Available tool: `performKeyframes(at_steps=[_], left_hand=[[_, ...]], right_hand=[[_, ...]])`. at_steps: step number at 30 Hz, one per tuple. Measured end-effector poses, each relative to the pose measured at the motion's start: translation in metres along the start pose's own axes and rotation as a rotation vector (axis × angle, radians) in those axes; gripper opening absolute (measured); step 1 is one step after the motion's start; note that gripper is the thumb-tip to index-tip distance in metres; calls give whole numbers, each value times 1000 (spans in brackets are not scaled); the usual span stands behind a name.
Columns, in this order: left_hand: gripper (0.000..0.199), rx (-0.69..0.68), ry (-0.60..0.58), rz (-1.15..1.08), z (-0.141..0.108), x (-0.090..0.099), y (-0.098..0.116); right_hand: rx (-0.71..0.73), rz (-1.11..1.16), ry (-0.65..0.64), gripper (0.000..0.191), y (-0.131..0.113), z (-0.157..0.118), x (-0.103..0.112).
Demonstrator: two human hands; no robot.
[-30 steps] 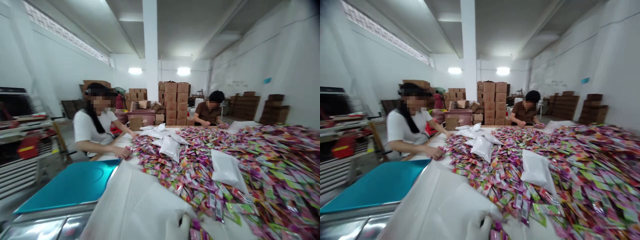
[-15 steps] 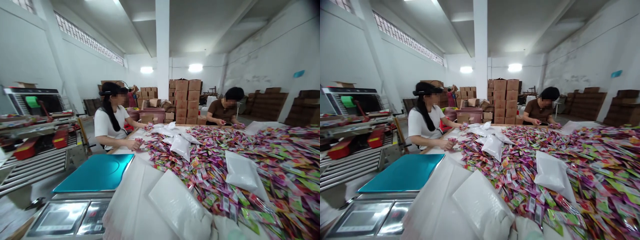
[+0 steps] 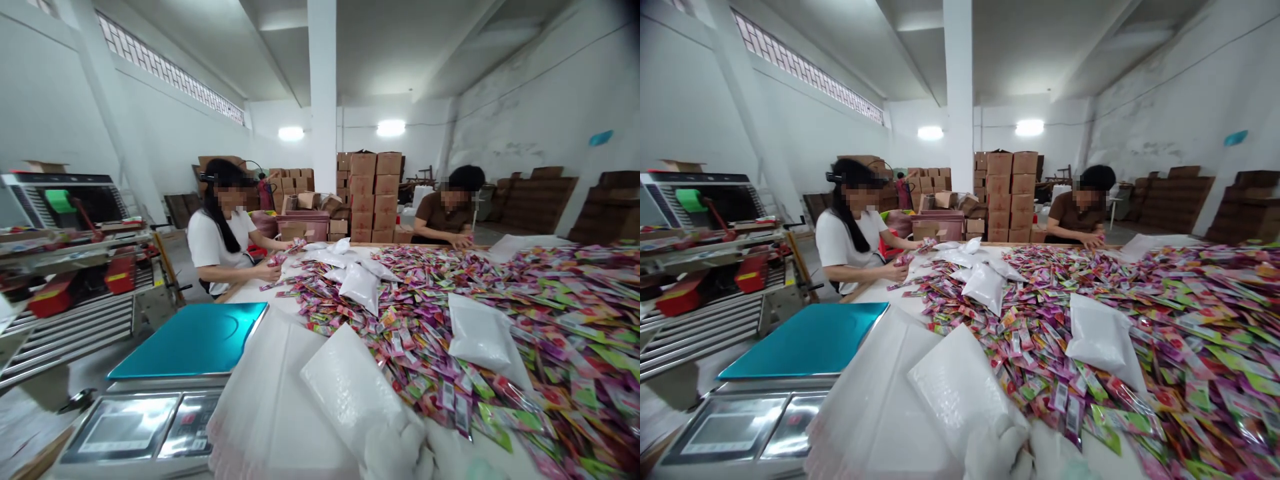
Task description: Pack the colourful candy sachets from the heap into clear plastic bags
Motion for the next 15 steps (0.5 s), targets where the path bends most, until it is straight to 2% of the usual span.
performKeyframes(at_steps=[2,5,7,10,12,15], left_hand=[[25,-4,63,-34,-3,15,-1],[22,-10,54,-55,-6,35,0],[23,-94,15,-31,-7,40,9],[28,-212,-22,-2,-8,41,28],[29,-194,5,-70,-4,44,33],[24,-55,91,-378,9,52,24]], right_hand=[[10,150,-107,56,2,0,4],[-30,404,-255,73,15,-5,6],[-53,445,-189,64,25,-9,4],[-9,416,18,47,29,-11,-3],[-20,434,66,42,31,-10,-7],[-130,553,34,42,39,-8,-3]])
Point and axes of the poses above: each hand's wrist, its own z-axis towards the middle knuckle, its own x-axis out of the back of the hand, y = z × x, the point moved 4 cm from there along z, towards the middle knuckle, and after that the axes turned 9 degrees about y, right-handed, at the moved point
